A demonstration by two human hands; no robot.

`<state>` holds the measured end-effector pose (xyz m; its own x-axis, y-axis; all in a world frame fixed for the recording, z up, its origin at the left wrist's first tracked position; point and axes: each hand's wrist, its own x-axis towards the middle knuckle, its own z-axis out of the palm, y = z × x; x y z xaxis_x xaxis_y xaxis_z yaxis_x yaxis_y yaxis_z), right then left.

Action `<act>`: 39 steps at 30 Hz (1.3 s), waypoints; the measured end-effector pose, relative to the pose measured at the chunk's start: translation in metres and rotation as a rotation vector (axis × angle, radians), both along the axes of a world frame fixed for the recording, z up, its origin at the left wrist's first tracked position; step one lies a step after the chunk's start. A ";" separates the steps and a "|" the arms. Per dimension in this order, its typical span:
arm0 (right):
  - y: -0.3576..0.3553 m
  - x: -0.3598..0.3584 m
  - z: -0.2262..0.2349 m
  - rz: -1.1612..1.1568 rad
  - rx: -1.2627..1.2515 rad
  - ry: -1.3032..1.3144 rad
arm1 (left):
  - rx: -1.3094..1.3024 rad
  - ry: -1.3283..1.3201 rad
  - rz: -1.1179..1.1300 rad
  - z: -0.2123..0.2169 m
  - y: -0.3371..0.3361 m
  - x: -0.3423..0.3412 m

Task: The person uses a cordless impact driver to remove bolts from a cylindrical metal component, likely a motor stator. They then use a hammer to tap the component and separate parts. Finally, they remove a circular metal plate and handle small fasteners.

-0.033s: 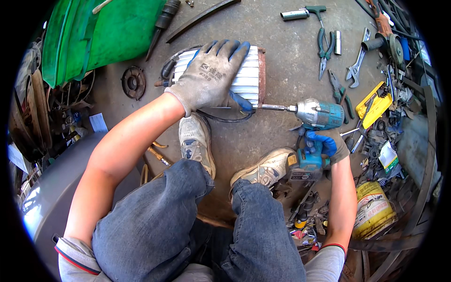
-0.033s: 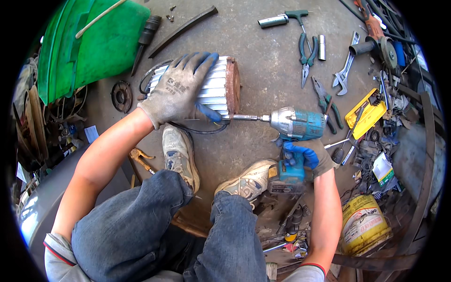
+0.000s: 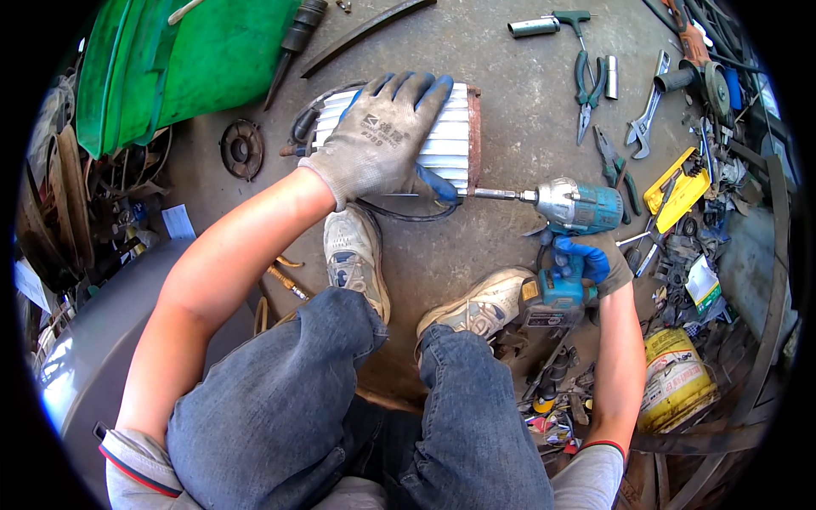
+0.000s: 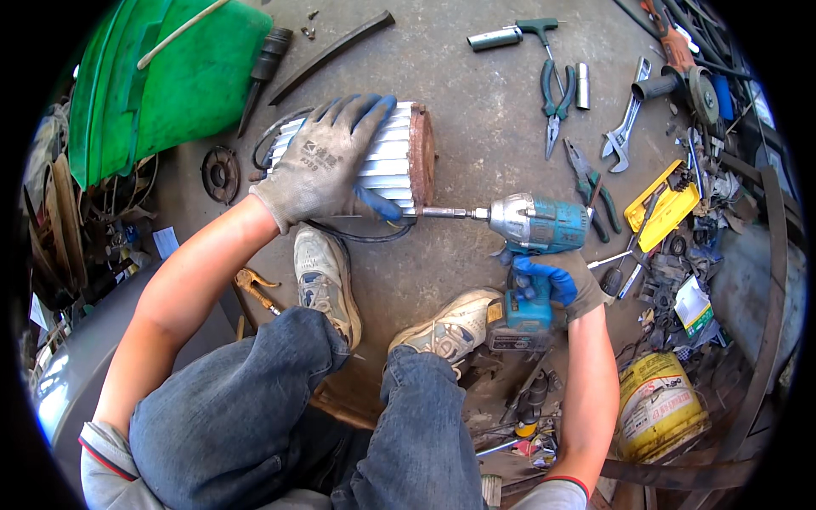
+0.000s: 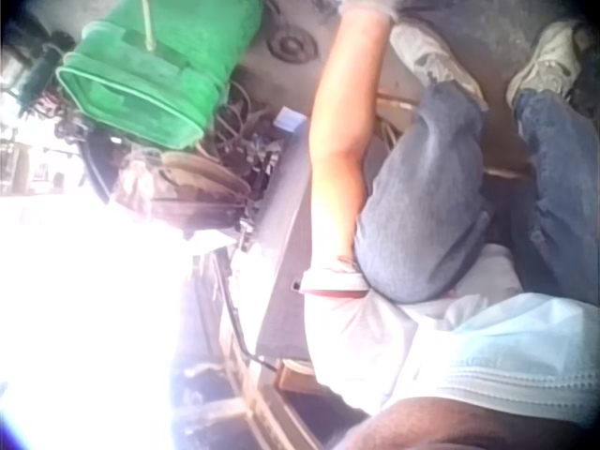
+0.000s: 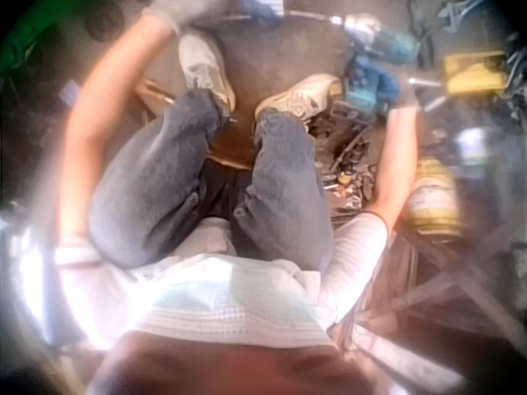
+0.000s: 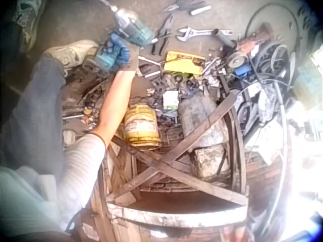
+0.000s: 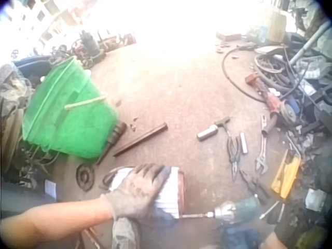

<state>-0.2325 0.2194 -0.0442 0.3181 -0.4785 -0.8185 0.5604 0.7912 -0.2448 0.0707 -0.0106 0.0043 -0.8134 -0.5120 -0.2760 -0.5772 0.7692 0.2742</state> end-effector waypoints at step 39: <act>-0.005 0.008 0.006 -0.077 -0.043 0.034 | -0.037 -0.053 -0.022 0.009 0.009 -0.032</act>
